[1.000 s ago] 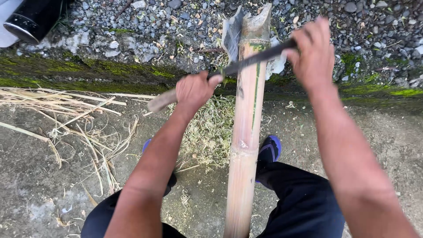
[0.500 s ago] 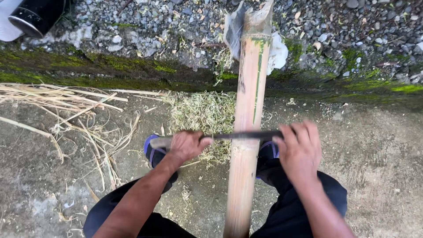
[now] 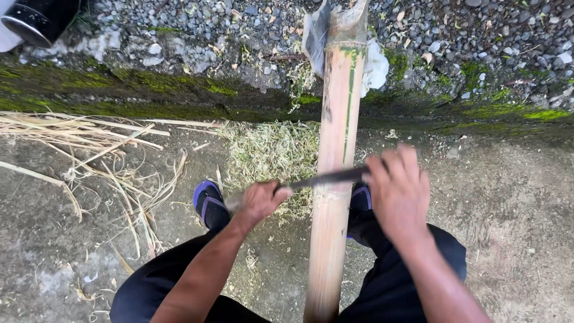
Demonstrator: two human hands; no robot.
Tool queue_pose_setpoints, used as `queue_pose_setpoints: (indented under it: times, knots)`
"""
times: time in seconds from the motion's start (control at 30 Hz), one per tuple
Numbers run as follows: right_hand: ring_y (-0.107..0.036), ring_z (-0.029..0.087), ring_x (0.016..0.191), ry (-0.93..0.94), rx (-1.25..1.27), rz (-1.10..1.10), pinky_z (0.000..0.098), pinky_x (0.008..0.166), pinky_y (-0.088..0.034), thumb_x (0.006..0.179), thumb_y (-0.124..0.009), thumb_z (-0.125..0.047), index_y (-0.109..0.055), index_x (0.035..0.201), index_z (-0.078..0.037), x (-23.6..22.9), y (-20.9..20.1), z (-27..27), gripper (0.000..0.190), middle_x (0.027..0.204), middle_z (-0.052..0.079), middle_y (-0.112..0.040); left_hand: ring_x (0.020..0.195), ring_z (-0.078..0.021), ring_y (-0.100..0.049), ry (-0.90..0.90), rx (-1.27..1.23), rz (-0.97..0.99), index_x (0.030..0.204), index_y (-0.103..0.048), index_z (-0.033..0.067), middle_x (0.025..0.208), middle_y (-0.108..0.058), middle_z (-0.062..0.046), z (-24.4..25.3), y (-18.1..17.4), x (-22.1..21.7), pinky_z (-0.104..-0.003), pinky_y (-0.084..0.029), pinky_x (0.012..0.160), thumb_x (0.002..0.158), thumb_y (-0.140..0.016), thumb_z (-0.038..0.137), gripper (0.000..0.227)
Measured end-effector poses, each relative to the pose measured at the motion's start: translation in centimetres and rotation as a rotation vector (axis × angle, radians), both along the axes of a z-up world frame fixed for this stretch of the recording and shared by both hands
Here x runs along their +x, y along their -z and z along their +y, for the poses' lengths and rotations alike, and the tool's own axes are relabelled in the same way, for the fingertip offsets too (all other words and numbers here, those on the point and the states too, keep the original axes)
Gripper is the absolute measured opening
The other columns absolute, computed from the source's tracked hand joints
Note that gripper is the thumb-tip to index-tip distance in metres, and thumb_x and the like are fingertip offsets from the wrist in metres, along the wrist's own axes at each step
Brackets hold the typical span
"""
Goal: Shaving the exterior of a bamboo stalk using a machete.
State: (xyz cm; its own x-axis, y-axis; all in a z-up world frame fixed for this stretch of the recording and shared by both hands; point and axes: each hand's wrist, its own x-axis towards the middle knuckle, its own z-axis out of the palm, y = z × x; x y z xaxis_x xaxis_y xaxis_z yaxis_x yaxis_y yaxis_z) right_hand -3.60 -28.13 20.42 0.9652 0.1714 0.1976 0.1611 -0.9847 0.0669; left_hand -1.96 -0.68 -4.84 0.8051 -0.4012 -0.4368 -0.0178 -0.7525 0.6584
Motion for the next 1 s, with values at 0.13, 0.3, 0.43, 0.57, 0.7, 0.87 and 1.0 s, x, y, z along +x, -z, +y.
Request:
queue_pose_setpoints:
  times: [0.13, 0.3, 0.43, 0.57, 0.7, 0.87, 1.0]
  knots:
    - [-0.049, 0.028, 0.132, 0.015, 0.098, -0.052, 0.0456, 0.087, -0.045, 0.072, -0.080, -0.026, -0.074, 0.111, -0.015, 0.8, 1.5, -1.2, 0.041, 0.118, 0.005, -0.062, 0.060, -0.0065, -0.039, 0.092, -0.004, -0.457, 0.087, -0.067, 0.0170, 0.063, -0.048, 0.005, 0.7, 2.3, 1.4, -0.031, -0.035, 0.057, 0.101, -0.037, 0.084, 0.074]
    - [-0.041, 0.033, 0.147, -0.057, 0.128, -0.127, 0.0508, 0.090, -0.046, 0.083, -0.082, -0.024, -0.071, 0.123, -0.013, 11.5, 2.3, -4.8, 0.042, 0.139, 0.008, -0.058, 0.050, -0.0144, -0.052, -0.152, 0.254, -0.240, 0.113, -0.073, 0.0171, 0.055, -0.054, 0.000, -2.5, -9.1, 9.5, -0.039, -0.047, 0.052, 0.088, -0.030, 0.084, 0.083]
    - [-0.042, 0.031, 0.145, 0.041, 0.254, 0.068, 0.0490, 0.090, -0.049, 0.089, -0.078, -0.025, -0.067, 0.128, -0.011, 5.7, 3.4, -4.6, 0.043, 0.140, 0.011, -0.057, 0.050, -0.0147, -0.050, -0.084, 0.261, -0.348, 0.115, -0.072, 0.0146, 0.056, -0.054, 0.001, -1.1, -9.9, 4.8, -0.037, -0.042, 0.051, 0.092, -0.020, 0.084, 0.089]
    - [-0.039, 0.037, 0.148, 0.021, 0.225, -0.051, 0.0512, 0.110, -0.044, 0.084, -0.081, -0.029, -0.067, 0.126, -0.012, -2.3, 6.7, -4.5, 0.047, 0.139, 0.013, -0.056, 0.057, -0.0236, -0.066, 0.122, 0.384, -0.084, 0.122, -0.065, 0.0158, 0.065, -0.063, -0.005, 1.0, -8.4, 0.2, -0.046, -0.056, 0.054, 0.091, -0.028, 0.080, 0.080]
    - [-0.035, 0.043, 0.147, 0.086, 0.405, -0.040, 0.0525, 0.114, -0.037, 0.080, -0.083, -0.026, -0.061, 0.134, -0.009, -3.4, 4.8, -4.5, 0.061, 0.144, 0.020, -0.050, 0.063, -0.0228, -0.064, 0.100, 0.338, -0.191, 0.106, -0.071, 0.0137, 0.068, -0.066, -0.006, 0.4, -9.9, 0.1, -0.045, -0.053, 0.059, 0.094, -0.034, 0.076, 0.074]
    - [-0.032, 0.044, 0.154, 0.134, 0.465, -0.303, 0.0513, 0.128, -0.029, 0.099, -0.076, -0.025, -0.049, 0.153, -0.001, -6.4, 1.9, -10.8, 0.065, 0.160, 0.026, -0.039, 0.057, -0.0196, -0.062, -0.069, 0.278, -0.129, 0.108, -0.067, 0.0112, 0.066, -0.063, -0.004, -4.0, -15.8, 0.6, -0.043, -0.054, 0.053, 0.101, -0.032, 0.067, 0.067]
    - [-0.036, 0.043, 0.146, 0.376, 0.592, -0.335, 0.0512, 0.120, -0.032, 0.116, -0.062, -0.033, -0.037, 0.155, 0.006, -13.4, 5.3, -18.4, 0.061, 0.154, 0.030, -0.032, 0.047, -0.0122, -0.050, 0.152, 0.387, -0.080, 0.109, -0.062, 0.0121, 0.063, -0.050, 0.000, -3.9, -15.6, -1.6, -0.035, -0.045, 0.038, 0.110, -0.026, 0.056, 0.057]
